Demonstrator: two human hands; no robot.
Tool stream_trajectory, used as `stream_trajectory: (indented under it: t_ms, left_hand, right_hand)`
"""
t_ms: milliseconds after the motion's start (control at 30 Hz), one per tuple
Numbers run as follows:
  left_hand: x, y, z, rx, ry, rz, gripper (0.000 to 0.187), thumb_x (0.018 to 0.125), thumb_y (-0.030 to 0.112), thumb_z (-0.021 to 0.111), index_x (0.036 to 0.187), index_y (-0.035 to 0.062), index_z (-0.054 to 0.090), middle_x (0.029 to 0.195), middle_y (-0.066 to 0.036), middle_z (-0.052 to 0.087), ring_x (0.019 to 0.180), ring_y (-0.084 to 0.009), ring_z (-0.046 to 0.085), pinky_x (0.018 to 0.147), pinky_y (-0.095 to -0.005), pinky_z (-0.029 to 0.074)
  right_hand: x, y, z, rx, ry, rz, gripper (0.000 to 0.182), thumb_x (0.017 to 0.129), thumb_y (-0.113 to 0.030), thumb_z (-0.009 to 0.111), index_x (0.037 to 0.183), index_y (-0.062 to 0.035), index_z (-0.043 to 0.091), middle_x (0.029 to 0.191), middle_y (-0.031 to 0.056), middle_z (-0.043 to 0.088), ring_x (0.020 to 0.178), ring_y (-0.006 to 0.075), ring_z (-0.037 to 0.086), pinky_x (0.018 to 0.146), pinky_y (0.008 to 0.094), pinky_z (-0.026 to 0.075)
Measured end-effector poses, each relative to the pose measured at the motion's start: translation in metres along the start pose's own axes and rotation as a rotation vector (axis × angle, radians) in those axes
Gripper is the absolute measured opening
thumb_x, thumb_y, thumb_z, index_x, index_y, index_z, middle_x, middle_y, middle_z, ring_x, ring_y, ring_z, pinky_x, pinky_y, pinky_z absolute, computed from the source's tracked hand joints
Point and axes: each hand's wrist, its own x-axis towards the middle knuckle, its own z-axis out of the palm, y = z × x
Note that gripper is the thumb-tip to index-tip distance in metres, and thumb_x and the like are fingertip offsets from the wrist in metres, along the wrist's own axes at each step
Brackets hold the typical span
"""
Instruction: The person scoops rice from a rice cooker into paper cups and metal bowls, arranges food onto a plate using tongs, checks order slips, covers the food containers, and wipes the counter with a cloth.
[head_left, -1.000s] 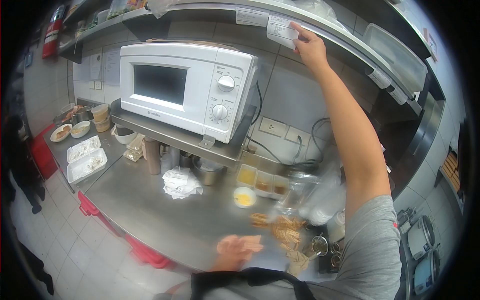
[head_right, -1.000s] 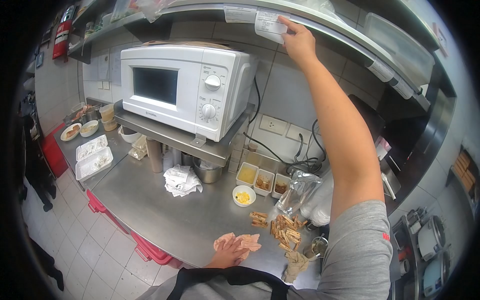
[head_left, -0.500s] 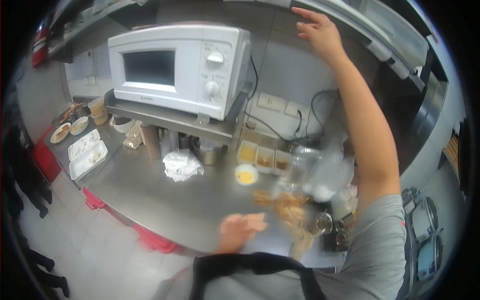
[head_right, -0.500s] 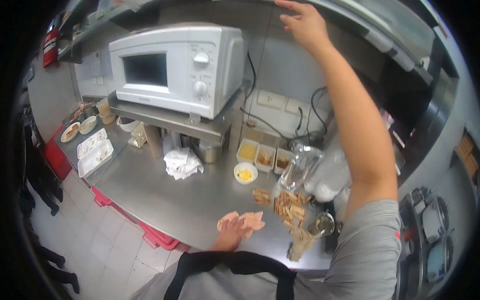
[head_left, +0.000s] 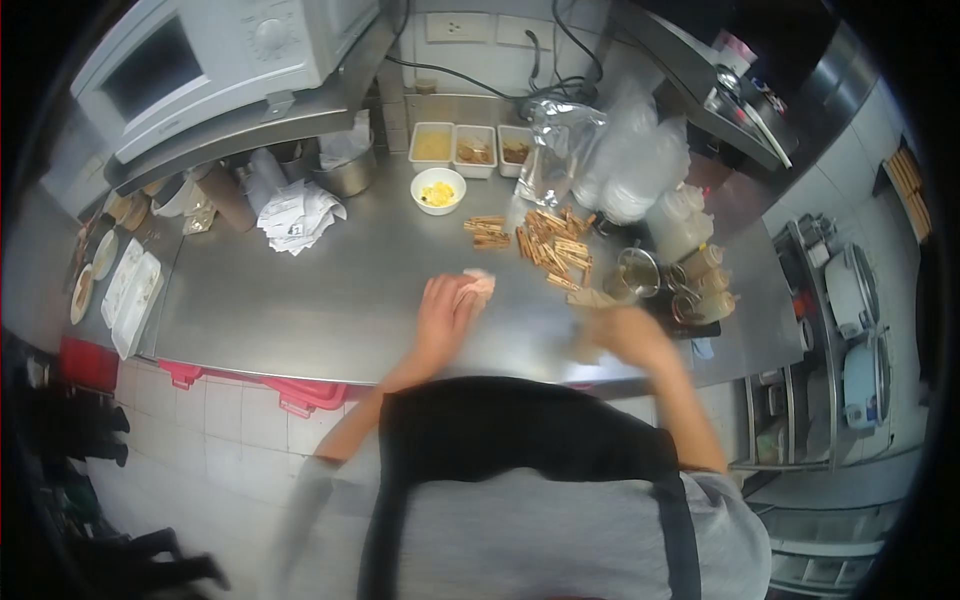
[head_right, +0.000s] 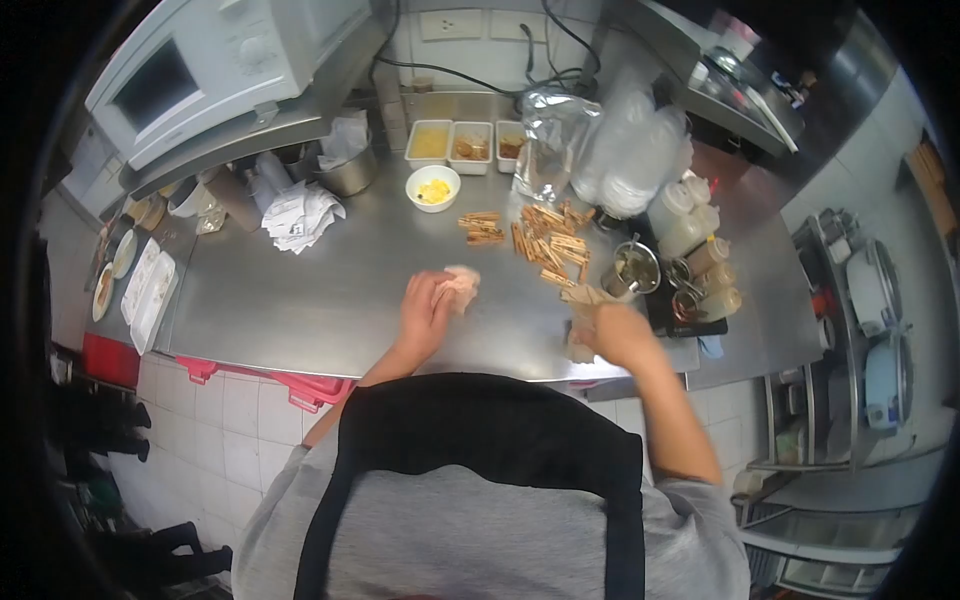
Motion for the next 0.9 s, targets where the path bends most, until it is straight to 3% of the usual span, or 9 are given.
stream_trajectory:
  t_ms: [133, 233, 267, 333, 433, 500, 633, 733, 900]
  left_hand:
    - [0.015, 0.035, 0.015, 0.127, -0.116, 0.131, 0.044, 0.078, 0.017, 0.067, 0.12, 0.0085, 0.054, 0.13, -0.017, 0.045, 0.121, -0.0372, 0.041, 0.098, -0.0448, 0.034]
    - [0.005, 0.053, 0.033, 0.218, -0.19, 0.263, 0.06, 0.072, 0.021, 0.073, 0.128, 0.011, 0.051, 0.139, -0.018, 0.039, 0.131, -0.04, 0.032, 0.105, -0.0509, 0.026]
    - [-0.003, 0.056, 0.042, 0.149, -0.261, 0.326, 0.06, 0.072, 0.018, 0.072, 0.128, 0.0097, 0.051, 0.135, -0.019, 0.043, 0.128, -0.0396, 0.035, 0.105, -0.0487, 0.028]
    - [-0.025, 0.056, 0.057, -0.036, -0.443, 0.27, 0.048, 0.073, 0.009, 0.07, 0.119, 0.0061, 0.056, 0.116, -0.017, 0.056, 0.11, -0.0336, 0.052, 0.094, -0.0408, 0.041]
    - [-0.053, 0.051, 0.091, -0.139, -0.565, 0.375, 0.013, 0.075, 0.007, 0.07, 0.086, 0.0039, 0.062, 0.102, -0.014, 0.062, 0.096, -0.0277, 0.059, 0.082, -0.0345, 0.046]
    - [-0.064, 0.078, 0.107, -0.307, -0.707, 0.172, 0.011, 0.077, 0.009, 0.07, 0.077, 0.0039, 0.06, 0.099, -0.015, 0.063, 0.092, -0.026, 0.061, 0.079, -0.0341, 0.047]
    - [-0.076, 0.135, 0.18, -0.441, -0.913, 0.52, 0.016, 0.073, 0.008, 0.072, 0.074, 0.004, 0.056, 0.093, -0.014, 0.063, 0.089, -0.0263, 0.061, 0.076, -0.0361, 0.049]
    - [-0.11, 0.233, 0.221, -0.368, -1.173, 0.383, 0.021, 0.069, 0.004, 0.074, 0.08, 0.0056, 0.057, 0.071, -0.009, 0.063, 0.066, -0.0221, 0.063, 0.064, -0.0323, 0.05]
    - [-0.224, 0.314, 0.333, -0.208, -1.567, 0.295, 0.038, 0.071, 0.0, 0.07, 0.107, 0.0042, 0.056, 0.082, -0.01, 0.064, 0.07, -0.0185, 0.062, 0.066, -0.0339, 0.051]
  right_hand:
    - [0.01, -0.003, 0.086, 0.097, 0.177, 0.43, 0.052, 0.082, -0.043, 0.059, 0.111, 0.0005, 0.059, 0.1, 0.0228, 0.064, 0.088, 0.0362, 0.065, 0.077, 0.046, 0.05]
    - [0.043, 0.009, 0.114, 0.43, 0.374, 0.273, 0.039, 0.086, -0.022, 0.051, 0.117, 0.0001, 0.054, 0.1, 0.0241, 0.063, 0.095, 0.0393, 0.061, 0.08, 0.0466, 0.049]
    - [0.084, 0.041, 0.159, 0.553, 0.486, -0.138, 0.043, 0.084, -0.025, 0.055, 0.119, 0.0014, 0.053, 0.102, 0.0249, 0.063, 0.098, 0.0389, 0.06, 0.082, 0.0461, 0.048]
    - [0.026, -0.01, 0.071, 0.622, 0.397, 0.034, 0.059, 0.083, -0.034, 0.061, 0.129, 0.0, 0.047, 0.123, 0.0243, 0.054, 0.115, 0.0379, 0.051, 0.098, 0.0432, 0.04]
    - [-0.053, -0.011, 0.026, 0.534, 0.233, -0.099, 0.046, 0.083, -0.032, 0.06, 0.122, -0.0063, 0.055, 0.111, 0.0204, 0.06, 0.101, 0.0373, 0.058, 0.086, 0.0449, 0.046]
    - [-0.08, 0.022, 0.069, 0.48, 0.208, -0.171, 0.036, 0.082, -0.029, 0.06, 0.113, -0.0096, 0.059, 0.102, 0.0184, 0.062, 0.096, 0.0358, 0.059, 0.08, 0.0444, 0.047]
    - [-0.245, 0.062, 0.138, 0.432, 0.415, 0.231, 0.028, 0.076, -0.022, 0.064, 0.102, -0.0124, 0.066, 0.092, 0.0159, 0.067, 0.087, 0.0349, 0.064, 0.074, 0.0441, 0.051]
    - [-0.359, 0.092, 0.238, 0.493, 0.213, 0.638, 0.035, 0.076, -0.022, 0.067, 0.11, -0.0133, 0.064, 0.103, 0.0157, 0.066, 0.095, 0.0351, 0.063, 0.079, 0.0452, 0.05]
    - [-0.566, 0.055, 0.277, 0.69, 0.23, 1.115, 0.045, 0.079, -0.027, 0.068, 0.121, -0.0119, 0.057, 0.109, 0.016, 0.064, 0.102, 0.035, 0.06, 0.084, 0.045, 0.049]
